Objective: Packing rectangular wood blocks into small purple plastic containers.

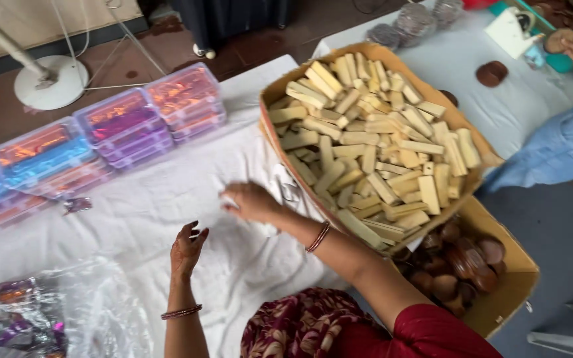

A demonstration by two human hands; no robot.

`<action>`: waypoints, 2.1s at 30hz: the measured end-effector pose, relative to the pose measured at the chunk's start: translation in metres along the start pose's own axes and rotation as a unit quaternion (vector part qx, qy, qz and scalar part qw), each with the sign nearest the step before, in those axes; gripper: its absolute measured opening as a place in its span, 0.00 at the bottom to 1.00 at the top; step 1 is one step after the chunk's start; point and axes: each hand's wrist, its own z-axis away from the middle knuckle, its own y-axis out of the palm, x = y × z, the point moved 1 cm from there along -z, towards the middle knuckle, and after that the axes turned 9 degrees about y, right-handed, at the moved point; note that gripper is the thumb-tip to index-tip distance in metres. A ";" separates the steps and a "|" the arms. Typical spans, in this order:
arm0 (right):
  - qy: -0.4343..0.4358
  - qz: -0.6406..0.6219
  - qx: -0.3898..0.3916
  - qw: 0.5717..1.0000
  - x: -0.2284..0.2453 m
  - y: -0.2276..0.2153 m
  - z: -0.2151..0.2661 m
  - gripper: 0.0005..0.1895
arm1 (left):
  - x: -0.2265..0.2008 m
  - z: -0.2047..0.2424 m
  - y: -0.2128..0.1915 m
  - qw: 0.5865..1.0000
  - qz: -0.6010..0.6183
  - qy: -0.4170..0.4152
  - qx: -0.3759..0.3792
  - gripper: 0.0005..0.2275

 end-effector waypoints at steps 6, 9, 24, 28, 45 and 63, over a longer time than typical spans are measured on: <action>0.194 0.110 0.019 0.975 -0.088 -0.169 -0.005 0.15 | -0.017 0.022 0.010 0.924 -0.358 -0.034 0.132 0.43; 0.233 0.181 0.194 0.936 -0.196 -0.151 0.020 0.29 | -0.044 0.038 0.014 0.910 -0.380 -0.062 0.152 0.47; 0.144 0.314 0.231 0.910 -0.207 -0.169 0.111 0.38 | -0.057 0.043 0.036 0.873 -0.446 -0.094 0.175 0.54; 0.122 0.265 0.171 0.941 -0.185 -0.170 0.119 0.39 | -0.051 0.040 0.039 0.875 -0.443 -0.093 0.174 0.54; 0.131 0.045 -0.092 0.986 -0.021 -0.190 0.055 0.40 | -0.037 0.079 -0.002 0.992 0.028 0.046 0.117 0.35; 0.103 0.407 -0.067 0.905 -0.096 0.022 0.055 0.34 | 0.043 0.060 0.037 0.859 0.451 -0.233 -0.063 0.23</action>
